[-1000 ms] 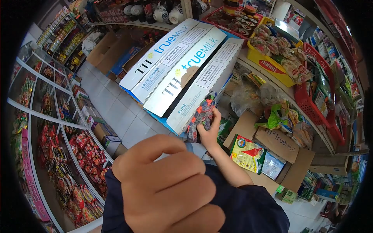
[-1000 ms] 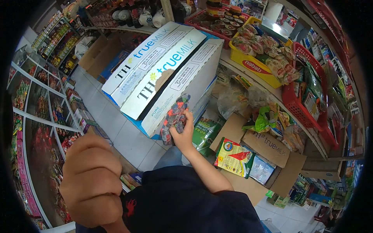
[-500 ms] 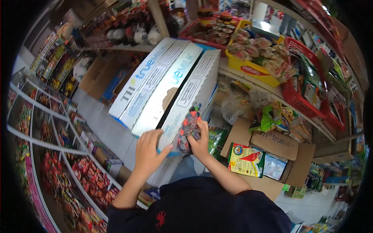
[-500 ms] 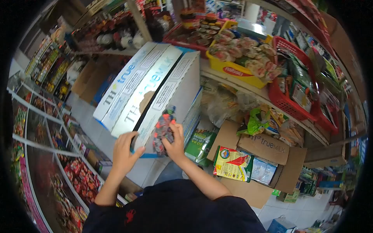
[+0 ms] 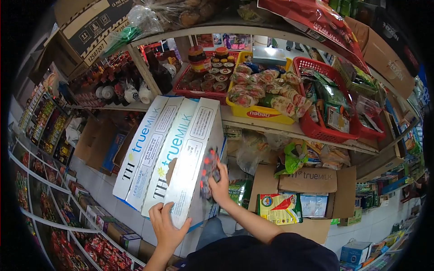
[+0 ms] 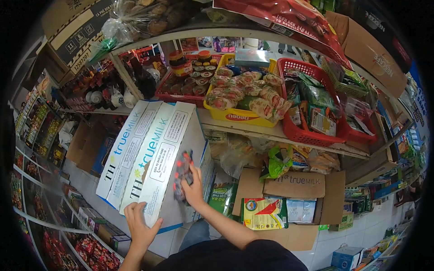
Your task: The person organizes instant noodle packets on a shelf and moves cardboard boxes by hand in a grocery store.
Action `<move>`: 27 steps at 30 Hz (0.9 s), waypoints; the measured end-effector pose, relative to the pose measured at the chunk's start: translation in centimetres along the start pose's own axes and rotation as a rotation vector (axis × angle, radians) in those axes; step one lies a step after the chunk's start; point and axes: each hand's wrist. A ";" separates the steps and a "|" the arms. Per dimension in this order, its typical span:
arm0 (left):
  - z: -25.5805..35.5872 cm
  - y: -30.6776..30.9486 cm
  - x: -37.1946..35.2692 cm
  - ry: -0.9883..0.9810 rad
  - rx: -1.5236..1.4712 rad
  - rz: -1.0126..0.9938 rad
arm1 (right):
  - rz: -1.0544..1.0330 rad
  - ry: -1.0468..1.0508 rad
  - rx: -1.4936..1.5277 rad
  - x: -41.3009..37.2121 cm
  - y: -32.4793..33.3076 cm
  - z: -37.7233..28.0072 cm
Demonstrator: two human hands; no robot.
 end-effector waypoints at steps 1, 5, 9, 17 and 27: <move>-0.2 -0.3 0.0 0.000 0.000 -0.003 | -0.030 0.116 -0.024 1.9 -0.2 -1.3; -1.3 -2.0 -0.6 -0.042 -0.117 0.193 | -0.008 0.143 -0.015 7.7 -0.1 0.2; -1.8 -2.9 -0.9 -0.062 -0.208 0.329 | 0.160 -0.128 0.041 10.0 1.6 7.4; -2.9 -4.0 -1.4 -0.116 -0.293 0.461 | -0.027 0.230 0.009 15.4 0.5 -0.4; -3.9 -3.7 -1.2 -0.121 -0.240 0.343 | 0.066 -0.294 -0.074 3.3 3.9 14.3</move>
Point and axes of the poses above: each hand's wrist, its own x-axis towards the middle knuckle, its own y-axis out of the back of the hand, z = x × y, and after that the axes turned 9 degrees about x, right-handed
